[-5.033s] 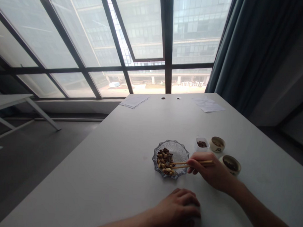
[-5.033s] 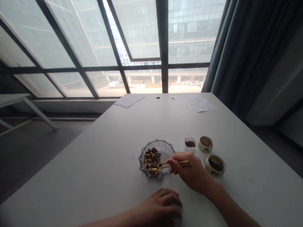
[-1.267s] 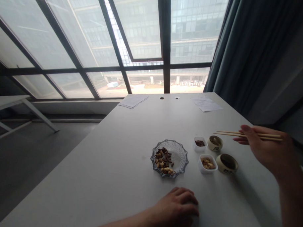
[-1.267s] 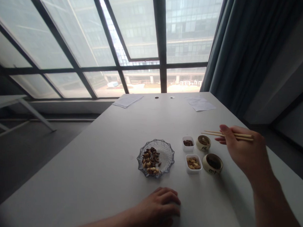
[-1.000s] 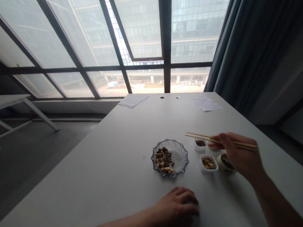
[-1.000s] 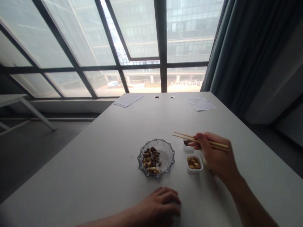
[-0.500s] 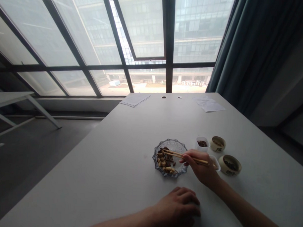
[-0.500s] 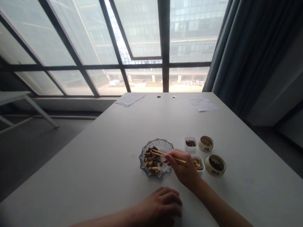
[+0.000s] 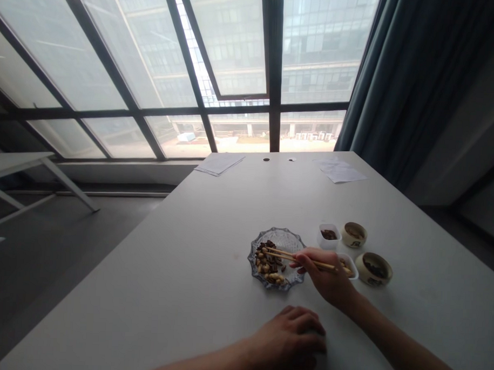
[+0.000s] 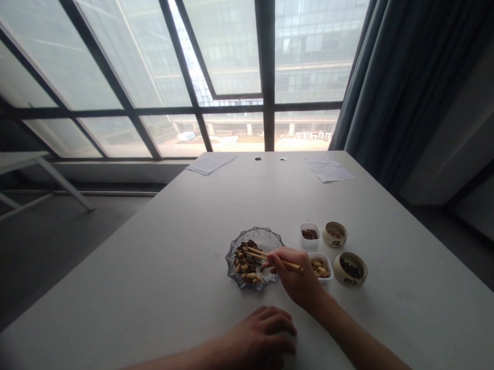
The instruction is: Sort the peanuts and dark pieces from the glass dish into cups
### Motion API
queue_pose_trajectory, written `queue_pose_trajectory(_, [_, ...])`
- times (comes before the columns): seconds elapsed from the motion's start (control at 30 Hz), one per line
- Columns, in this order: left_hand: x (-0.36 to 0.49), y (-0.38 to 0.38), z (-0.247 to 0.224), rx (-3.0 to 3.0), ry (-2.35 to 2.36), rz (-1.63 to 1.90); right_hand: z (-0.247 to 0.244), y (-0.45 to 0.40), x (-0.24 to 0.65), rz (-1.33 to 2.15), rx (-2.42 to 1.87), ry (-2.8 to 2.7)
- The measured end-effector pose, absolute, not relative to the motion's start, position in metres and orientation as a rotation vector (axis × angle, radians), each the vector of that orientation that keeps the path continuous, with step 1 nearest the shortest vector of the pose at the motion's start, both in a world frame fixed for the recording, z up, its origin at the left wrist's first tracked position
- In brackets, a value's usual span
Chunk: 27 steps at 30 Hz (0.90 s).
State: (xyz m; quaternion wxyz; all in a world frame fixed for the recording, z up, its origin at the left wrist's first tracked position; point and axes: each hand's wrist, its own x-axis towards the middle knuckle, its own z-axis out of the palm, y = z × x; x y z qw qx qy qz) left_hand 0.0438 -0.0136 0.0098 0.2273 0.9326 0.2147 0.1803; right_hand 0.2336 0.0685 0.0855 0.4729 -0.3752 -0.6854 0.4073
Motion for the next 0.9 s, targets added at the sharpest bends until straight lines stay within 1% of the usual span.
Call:
queue_pose_trajectory(0.1, [0.044, -0.013, 0.010, 2.577, 0.587, 0.460, 0.105, 0.069, 0.245, 0.962, -0.948, -1.647])
queue_pose_trajectory(0.2, [0.043, -0.012, 0.010, 2.585, 0.580, 0.483, 0.137, 0.066, 0.271, 0.860, -1.025, -1.569])
queue_pose_trajectory(0.37, [0.042, -0.011, 0.009, 2.578, 0.555, 0.492, 0.186, 0.056, 0.331, 0.389, -1.338, -1.325])
queue_pose_trajectory(0.47, [0.042, -0.012, 0.010, 2.568, 0.572, 0.484, 0.196, 0.055, 0.362, 0.271, -1.438, -1.283])
queue_pose_trajectory(0.57, [0.043, -0.014, 0.013, 2.562, 0.596, 0.504, 0.196, 0.058, 0.379, 0.221, -1.509, -1.354])
queue_pose_trajectory(0.63, [0.043, -0.015, 0.014, 2.559, 0.605, 0.499, 0.195, 0.060, 0.380, 0.225, -1.529, -1.373])
queue_pose_trajectory(0.73, [0.042, -0.014, 0.015, 2.556, 0.602, 0.465, 0.195, 0.060, 0.367, 0.329, -1.482, -1.337])
queue_pose_trajectory(0.9, [0.042, -0.013, 0.014, 2.554, 0.579, 0.462, 0.183, 0.056, 0.316, 0.665, -1.167, -1.542])
